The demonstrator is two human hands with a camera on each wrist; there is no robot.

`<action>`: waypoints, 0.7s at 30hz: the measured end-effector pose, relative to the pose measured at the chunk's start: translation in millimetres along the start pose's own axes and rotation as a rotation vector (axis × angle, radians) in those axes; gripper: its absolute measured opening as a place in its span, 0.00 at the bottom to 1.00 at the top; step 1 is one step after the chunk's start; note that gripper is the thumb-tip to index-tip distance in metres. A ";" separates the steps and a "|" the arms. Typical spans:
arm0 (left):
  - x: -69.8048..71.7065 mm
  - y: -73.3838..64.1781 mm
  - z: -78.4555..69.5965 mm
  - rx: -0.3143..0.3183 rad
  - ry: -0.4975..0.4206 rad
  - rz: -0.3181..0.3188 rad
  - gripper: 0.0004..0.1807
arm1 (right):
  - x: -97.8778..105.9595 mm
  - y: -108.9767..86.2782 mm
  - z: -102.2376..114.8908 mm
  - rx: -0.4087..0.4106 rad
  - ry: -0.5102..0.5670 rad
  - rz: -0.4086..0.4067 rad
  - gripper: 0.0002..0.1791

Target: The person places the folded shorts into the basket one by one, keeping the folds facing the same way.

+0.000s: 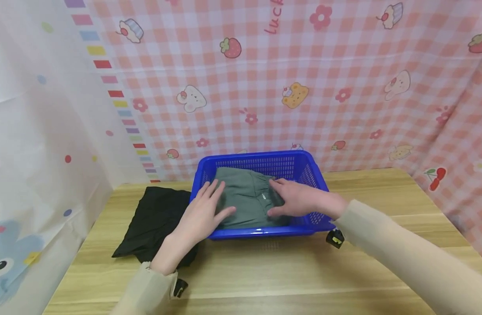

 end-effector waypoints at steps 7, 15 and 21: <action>1.5 -18.1 5.4 -0.012 -0.062 -0.109 0.44 | -11.5 -10.3 12.8 0.020 0.041 -0.074 0.50; -5.8 -40.2 12.3 -0.011 -0.117 -0.208 0.41 | -31.6 -18.3 29.3 0.067 0.132 -0.188 0.48; -12.8 -50.8 16.7 -0.010 -0.169 -0.241 0.41 | -42.9 -20.1 41.9 0.101 0.207 -0.316 0.47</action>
Point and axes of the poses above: each hand's wrist, its own y-axis towards the middle knuckle, its own x-axis out of the back of the hand, z = x × y, the point moved 6 cm from there along y, towards the middle knuckle, and after that the axes turned 15 degrees about z, right-handed, at the moved point
